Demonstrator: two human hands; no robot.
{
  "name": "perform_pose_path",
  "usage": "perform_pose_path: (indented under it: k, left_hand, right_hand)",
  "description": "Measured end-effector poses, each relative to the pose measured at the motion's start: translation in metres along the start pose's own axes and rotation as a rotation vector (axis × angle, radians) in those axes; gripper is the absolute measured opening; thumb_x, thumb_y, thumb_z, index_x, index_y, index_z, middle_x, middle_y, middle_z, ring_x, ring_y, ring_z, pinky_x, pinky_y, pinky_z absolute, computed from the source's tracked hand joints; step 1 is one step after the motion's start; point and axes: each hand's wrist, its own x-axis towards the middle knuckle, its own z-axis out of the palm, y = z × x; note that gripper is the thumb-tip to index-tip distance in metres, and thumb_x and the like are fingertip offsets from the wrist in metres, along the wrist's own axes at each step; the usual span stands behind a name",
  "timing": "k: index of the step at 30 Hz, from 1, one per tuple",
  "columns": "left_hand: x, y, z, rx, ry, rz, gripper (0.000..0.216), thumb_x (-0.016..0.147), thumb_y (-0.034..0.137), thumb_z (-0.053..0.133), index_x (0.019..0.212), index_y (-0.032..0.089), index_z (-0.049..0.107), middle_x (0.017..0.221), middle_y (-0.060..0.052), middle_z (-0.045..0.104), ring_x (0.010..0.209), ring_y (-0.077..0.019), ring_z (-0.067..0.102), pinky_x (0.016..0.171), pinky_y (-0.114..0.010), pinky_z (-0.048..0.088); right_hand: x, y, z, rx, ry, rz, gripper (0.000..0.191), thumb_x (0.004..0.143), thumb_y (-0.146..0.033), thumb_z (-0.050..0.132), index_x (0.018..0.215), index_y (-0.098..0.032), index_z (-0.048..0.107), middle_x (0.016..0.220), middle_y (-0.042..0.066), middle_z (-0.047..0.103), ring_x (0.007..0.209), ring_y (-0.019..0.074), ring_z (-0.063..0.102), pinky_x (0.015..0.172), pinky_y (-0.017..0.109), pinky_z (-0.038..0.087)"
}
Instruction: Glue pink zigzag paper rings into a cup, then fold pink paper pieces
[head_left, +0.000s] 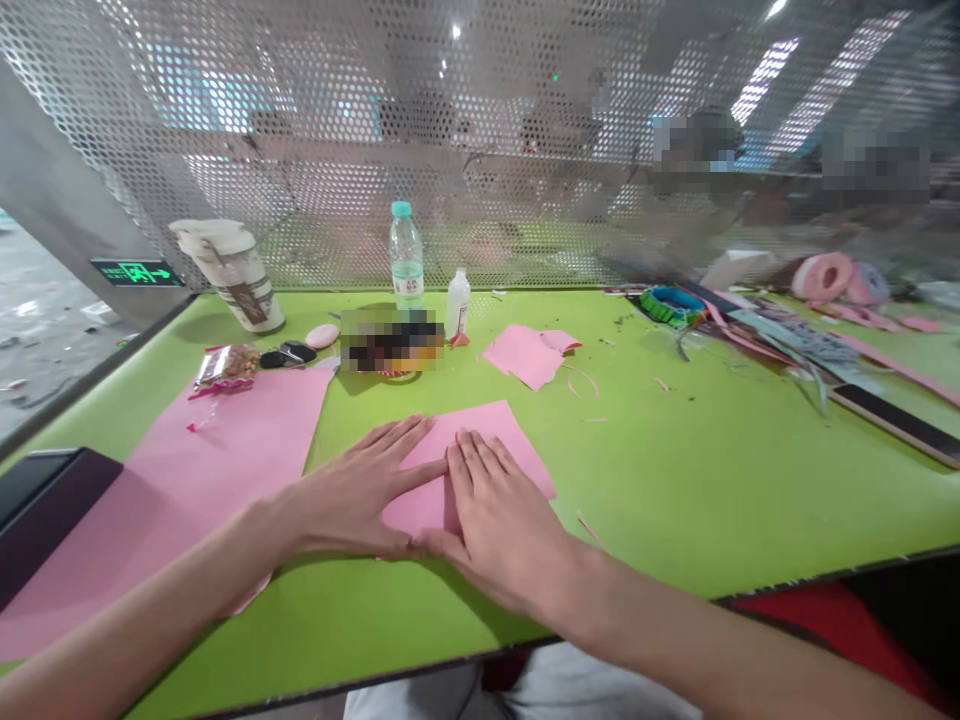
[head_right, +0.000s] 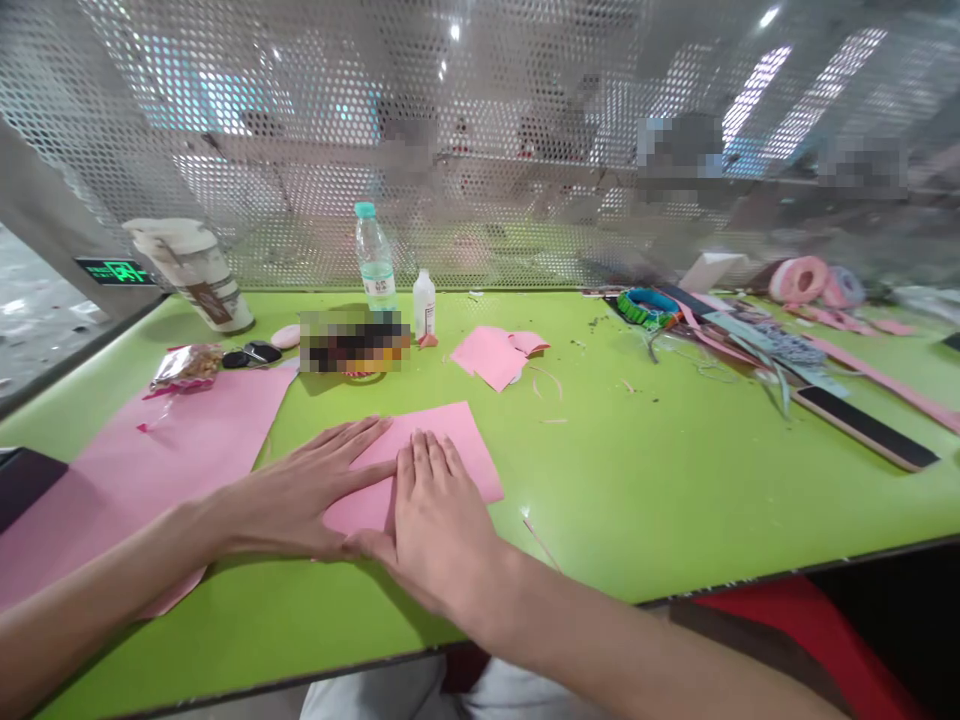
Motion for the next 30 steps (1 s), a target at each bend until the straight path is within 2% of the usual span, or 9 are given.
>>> perform_pose_path:
  k: [5, 10, 13, 15, 17, 20, 23, 26, 30]
  left_hand:
    - [0.0, -0.003, 0.003, -0.011, 0.006, -0.005, 0.102, 0.087, 0.066, 0.078, 0.172, 0.042, 0.027, 0.184, -0.01, -0.001, 0.167, -0.0466, 0.01, 0.133, -0.066, 0.02]
    - [0.002, -0.008, 0.005, 0.004, -0.025, -0.004, 0.103, 0.087, 0.075, 0.073, 0.172, 0.045, 0.024, 0.183, -0.008, -0.008, 0.169, -0.0437, 0.003, 0.134, -0.065, 0.015]
    - [0.002, -0.009, 0.006, 0.014, -0.016, -0.001, 0.104, 0.087, 0.076, 0.073, 0.173, 0.045, 0.023, 0.183, -0.007, -0.008, 0.168, -0.0443, 0.004, 0.134, -0.065, 0.017]
    - [0.001, -0.009, 0.007, 0.029, -0.005, 0.007, 0.103, 0.088, 0.076, 0.072, 0.173, 0.045, 0.022, 0.183, -0.009, -0.006, 0.169, -0.0429, 0.005, 0.134, -0.064, 0.018]
    - [0.001, -0.009, 0.009, 0.046, 0.009, 0.011, 0.1, 0.09, 0.073, 0.071, 0.173, 0.045, 0.022, 0.184, -0.01, -0.004, 0.169, -0.041, 0.007, 0.134, -0.063, 0.019]
    - [0.002, -0.009, 0.009, 0.059, 0.012, 0.002, 0.098, 0.091, 0.069, 0.072, 0.173, 0.045, 0.023, 0.184, -0.01, -0.002, 0.169, -0.0397, 0.007, 0.134, -0.062, 0.02]
    - [0.002, -0.008, 0.007, 0.057, -0.016, -0.009, 0.103, 0.087, 0.071, 0.074, 0.173, 0.044, 0.023, 0.183, -0.01, -0.005, 0.169, -0.0407, 0.005, 0.134, -0.064, 0.019]
    - [0.001, -0.008, 0.005, 0.05, -0.036, -0.022, 0.104, 0.087, 0.075, 0.073, 0.173, 0.045, 0.023, 0.183, -0.01, -0.007, 0.169, -0.0414, 0.003, 0.134, -0.065, 0.018]
    - [0.001, -0.008, 0.006, 0.05, -0.026, -0.027, 0.103, 0.087, 0.077, 0.071, 0.172, 0.046, 0.023, 0.183, -0.009, -0.008, 0.169, -0.0413, 0.003, 0.134, -0.065, 0.017]
  right_hand:
    - [-0.042, -0.007, 0.002, -0.082, 0.034, 0.064, 0.112, 0.097, -0.083, 0.046, 0.161, 0.009, 0.046, 0.168, 0.034, 0.036, 0.16, 0.049, 0.038, 0.133, 0.062, 0.032]
    - [-0.076, -0.008, -0.015, -0.181, -0.032, 0.077, 0.106, 0.101, -0.079, 0.046, 0.157, 0.012, 0.05, 0.165, 0.036, 0.04, 0.157, 0.0493, 0.042, 0.132, 0.065, 0.033]
    - [-0.069, -0.021, -0.026, -0.169, -0.065, 0.092, 0.103, 0.101, -0.077, 0.047, 0.154, 0.012, 0.054, 0.162, 0.036, 0.043, 0.156, 0.0499, 0.043, 0.133, 0.067, 0.031]
    - [-0.055, -0.038, -0.029, -0.11, -0.07, 0.055, 0.103, 0.102, -0.078, 0.043, 0.157, 0.009, 0.051, 0.165, 0.034, 0.041, 0.158, 0.0486, 0.039, 0.133, 0.066, 0.031]
    - [-0.042, -0.055, -0.028, -0.033, -0.071, 0.035, 0.107, 0.101, -0.081, 0.041, 0.159, 0.008, 0.048, 0.167, 0.032, 0.038, 0.161, 0.0469, 0.034, 0.134, 0.063, 0.032]
    - [-0.037, -0.07, -0.02, -0.003, -0.066, 0.05, 0.112, 0.098, -0.084, 0.045, 0.158, 0.01, 0.048, 0.165, 0.035, 0.039, 0.159, 0.0471, 0.038, 0.132, 0.061, 0.036]
    - [-0.052, -0.063, -0.013, -0.058, -0.041, 0.065, 0.114, 0.095, -0.085, 0.05, 0.157, 0.011, 0.05, 0.165, 0.036, 0.037, 0.159, 0.0503, 0.036, 0.131, 0.065, 0.036]
    - [-0.075, -0.042, -0.012, -0.154, -0.026, 0.101, 0.117, 0.094, -0.085, 0.051, 0.153, 0.016, 0.052, 0.162, 0.039, 0.039, 0.157, 0.0529, 0.039, 0.131, 0.068, 0.034]
    - [-0.099, -0.015, -0.023, -0.222, -0.016, 0.154, 0.112, 0.098, -0.083, 0.042, 0.15, 0.015, 0.055, 0.159, 0.039, 0.045, 0.155, 0.0499, 0.045, 0.133, 0.069, 0.028]
